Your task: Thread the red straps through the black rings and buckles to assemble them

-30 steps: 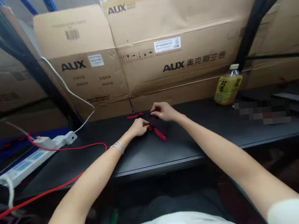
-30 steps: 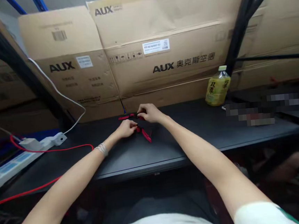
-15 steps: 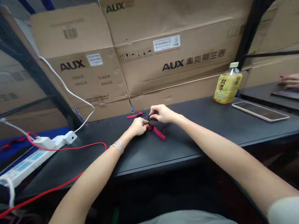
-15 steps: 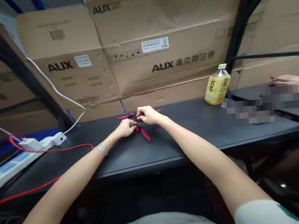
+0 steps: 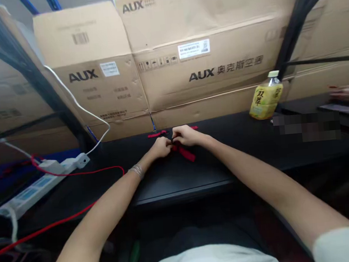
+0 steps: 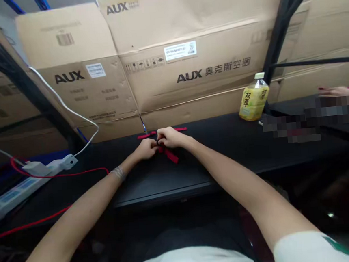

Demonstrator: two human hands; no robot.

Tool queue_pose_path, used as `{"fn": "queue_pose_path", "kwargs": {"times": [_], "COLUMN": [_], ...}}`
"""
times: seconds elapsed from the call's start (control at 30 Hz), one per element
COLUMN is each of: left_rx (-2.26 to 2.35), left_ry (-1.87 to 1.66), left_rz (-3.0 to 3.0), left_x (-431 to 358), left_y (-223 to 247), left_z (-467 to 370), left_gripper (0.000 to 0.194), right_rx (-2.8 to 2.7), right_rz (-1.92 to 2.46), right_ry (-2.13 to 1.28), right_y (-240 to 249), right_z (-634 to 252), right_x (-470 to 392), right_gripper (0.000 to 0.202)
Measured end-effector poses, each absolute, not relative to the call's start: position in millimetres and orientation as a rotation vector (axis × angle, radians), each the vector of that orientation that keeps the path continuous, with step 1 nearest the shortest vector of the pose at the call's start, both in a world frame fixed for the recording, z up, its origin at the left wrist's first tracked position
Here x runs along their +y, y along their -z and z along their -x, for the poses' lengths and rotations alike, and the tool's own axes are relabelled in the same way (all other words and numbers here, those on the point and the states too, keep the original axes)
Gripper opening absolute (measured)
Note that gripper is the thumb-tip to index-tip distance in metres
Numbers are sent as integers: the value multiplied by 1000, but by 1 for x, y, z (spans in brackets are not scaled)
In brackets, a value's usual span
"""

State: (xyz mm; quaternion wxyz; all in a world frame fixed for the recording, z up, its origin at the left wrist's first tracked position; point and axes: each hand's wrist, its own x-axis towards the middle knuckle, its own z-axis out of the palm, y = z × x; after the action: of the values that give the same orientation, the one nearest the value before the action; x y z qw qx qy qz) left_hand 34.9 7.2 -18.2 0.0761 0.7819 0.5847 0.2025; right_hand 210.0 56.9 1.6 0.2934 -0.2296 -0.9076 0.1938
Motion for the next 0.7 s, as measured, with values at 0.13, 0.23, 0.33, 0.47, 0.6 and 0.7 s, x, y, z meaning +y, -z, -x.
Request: {"fn": "queue_pose_path", "kwargs": {"times": [0.13, 0.23, 0.33, 0.47, 0.6, 0.7], "left_rx": [1743, 1694, 1655, 1625, 1621, 1665], "left_ry": [-608, -599, -635, -675, -680, -679], "left_rz": [-2354, -2329, -2292, -2277, -2262, -2293], "left_x": [7, 7, 6, 6, 9, 11], "left_y": [18, 17, 16, 17, 19, 21], "left_z": [-35, -35, -35, -35, -33, -32], "left_gripper": [20, 21, 23, 23, 24, 21], "right_rx": [-2339, -2211, -2098, -2021, -2063, -2281], "right_rz": [591, 542, 504, 466, 468, 557], "right_ry": [-550, -573, -579, -566, -524, -490], "right_y": [-6, -11, -16, -21, -19, -12], "right_z": [-213, -216, -218, -219, -216, -212], "right_x": [56, 55, 54, 51, 47, 46], "right_gripper": [3, 6, 11, 13, 10, 5]}}
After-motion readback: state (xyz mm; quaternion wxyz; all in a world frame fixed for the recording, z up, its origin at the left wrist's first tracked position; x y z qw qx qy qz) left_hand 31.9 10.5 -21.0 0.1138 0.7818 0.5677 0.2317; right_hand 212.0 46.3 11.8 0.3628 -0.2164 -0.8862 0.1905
